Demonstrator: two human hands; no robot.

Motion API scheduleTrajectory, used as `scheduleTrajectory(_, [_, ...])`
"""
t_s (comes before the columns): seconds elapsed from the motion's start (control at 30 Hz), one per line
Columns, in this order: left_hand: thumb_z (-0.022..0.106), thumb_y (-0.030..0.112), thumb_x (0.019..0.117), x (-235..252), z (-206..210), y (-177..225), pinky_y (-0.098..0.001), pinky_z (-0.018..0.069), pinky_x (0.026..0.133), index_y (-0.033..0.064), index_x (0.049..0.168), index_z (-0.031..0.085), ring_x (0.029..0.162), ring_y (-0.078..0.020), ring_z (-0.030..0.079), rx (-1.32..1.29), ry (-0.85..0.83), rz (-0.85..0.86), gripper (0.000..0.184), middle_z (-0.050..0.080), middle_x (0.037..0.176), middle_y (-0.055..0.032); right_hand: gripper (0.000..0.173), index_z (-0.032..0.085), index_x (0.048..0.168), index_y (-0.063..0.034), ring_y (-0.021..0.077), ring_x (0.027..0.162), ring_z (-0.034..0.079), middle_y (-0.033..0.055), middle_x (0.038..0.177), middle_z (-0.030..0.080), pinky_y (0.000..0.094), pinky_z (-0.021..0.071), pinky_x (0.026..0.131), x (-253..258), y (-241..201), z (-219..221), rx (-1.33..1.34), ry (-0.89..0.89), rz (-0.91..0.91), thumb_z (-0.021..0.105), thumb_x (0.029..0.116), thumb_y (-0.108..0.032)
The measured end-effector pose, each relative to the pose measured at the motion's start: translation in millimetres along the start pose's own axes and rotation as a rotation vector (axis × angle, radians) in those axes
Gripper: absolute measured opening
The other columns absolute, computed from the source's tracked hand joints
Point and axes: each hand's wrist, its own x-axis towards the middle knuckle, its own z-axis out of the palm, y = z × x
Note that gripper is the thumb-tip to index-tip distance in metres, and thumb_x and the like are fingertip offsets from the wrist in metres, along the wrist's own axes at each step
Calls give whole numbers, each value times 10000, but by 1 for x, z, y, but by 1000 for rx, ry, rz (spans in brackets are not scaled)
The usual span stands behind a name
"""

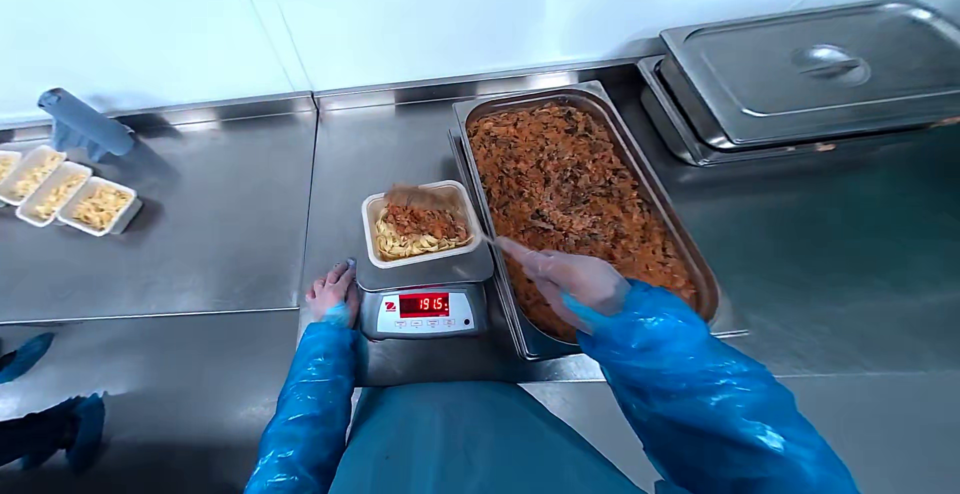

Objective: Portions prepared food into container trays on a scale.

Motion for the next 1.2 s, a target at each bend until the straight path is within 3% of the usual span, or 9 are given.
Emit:
scheduleTrajectory(0.1, [533, 227, 1010, 0, -2, 4, -620, 336, 1084, 278, 1298, 712, 1357, -290, 501, 5, -12, 0, 343, 576, 1475, 54, 591, 352, 1600, -365, 340, 871, 720, 145, 1093, 717, 554, 580, 709, 3, -11, -1, -111, -190, 39, 451, 1068, -130])
scheduleTrajectory(0.23, [537, 206, 1009, 0, -4, 8, -622, 317, 1097, 251, 1296, 720, 1350, -304, 509, -6, 2, -24, 343, 589, 1464, 39, 579, 393, 1585, -355, 379, 841, 717, 185, 1071, 717, 582, 568, 691, 6, -16, -14, -36, -73, 36, 451, 1063, -110])
scheduleTrajectory(0.43, [559, 215, 1000, 0, -8, 11, -629, 303, 1113, 248, 1299, 716, 1370, -316, 488, 10, -24, -41, 340, 584, 1468, 21, 664, 197, 1623, -455, 390, 977, 700, 194, 1238, 655, 565, 567, 767, 42, -33, -20, -198, -354, 157, 433, 1078, -160])
scheduleTrajectory(0.63, [543, 225, 1005, -1, -2, 10, -613, 294, 1122, 260, 1299, 715, 1387, -299, 476, 13, -1, -57, 343, 577, 1476, 48, 608, 270, 1614, -428, 381, 899, 713, 194, 1171, 679, 548, 574, 705, 34, -35, -36, -222, -267, 107, 434, 1085, -177])
scheduleTrajectory(0.8, [542, 225, 1002, 0, 0, 10, -610, 264, 1138, 267, 1305, 711, 1398, -296, 460, 13, -29, -62, 349, 566, 1486, 59, 646, 193, 1627, -442, 384, 1005, 694, 198, 1237, 648, 544, 571, 786, 46, -34, -27, -242, -406, 163, 436, 1087, -183])
scheduleTrajectory(0.97, [544, 214, 1004, -1, -4, 14, -611, 283, 1125, 267, 1301, 715, 1380, -299, 485, 9, -15, -61, 346, 582, 1471, 55, 596, 305, 1603, -427, 369, 885, 712, 185, 1119, 690, 539, 572, 688, 34, -29, -36, -211, -219, 46, 454, 1081, -182])
scheduleTrajectory(1.1, [575, 177, 974, -3, -8, 13, -689, 332, 1073, 180, 1271, 732, 1333, -392, 527, 14, 4, 40, 336, 611, 1439, -57, 532, 412, 1576, -349, 326, 980, 717, 142, 1144, 729, 567, 560, 845, 18, -5, -41, 61, -140, -1, 435, 1080, -160])
scheduleTrajectory(1.2, [575, 143, 973, -1, -2, 13, -704, 287, 1091, 135, 1222, 752, 1335, -418, 517, -34, 44, 27, 306, 623, 1419, -87, 503, 506, 1528, -295, 255, 769, 677, 127, 974, 735, 506, 557, 738, -10, 32, -41, 307, 108, 129, 446, 1060, -117])
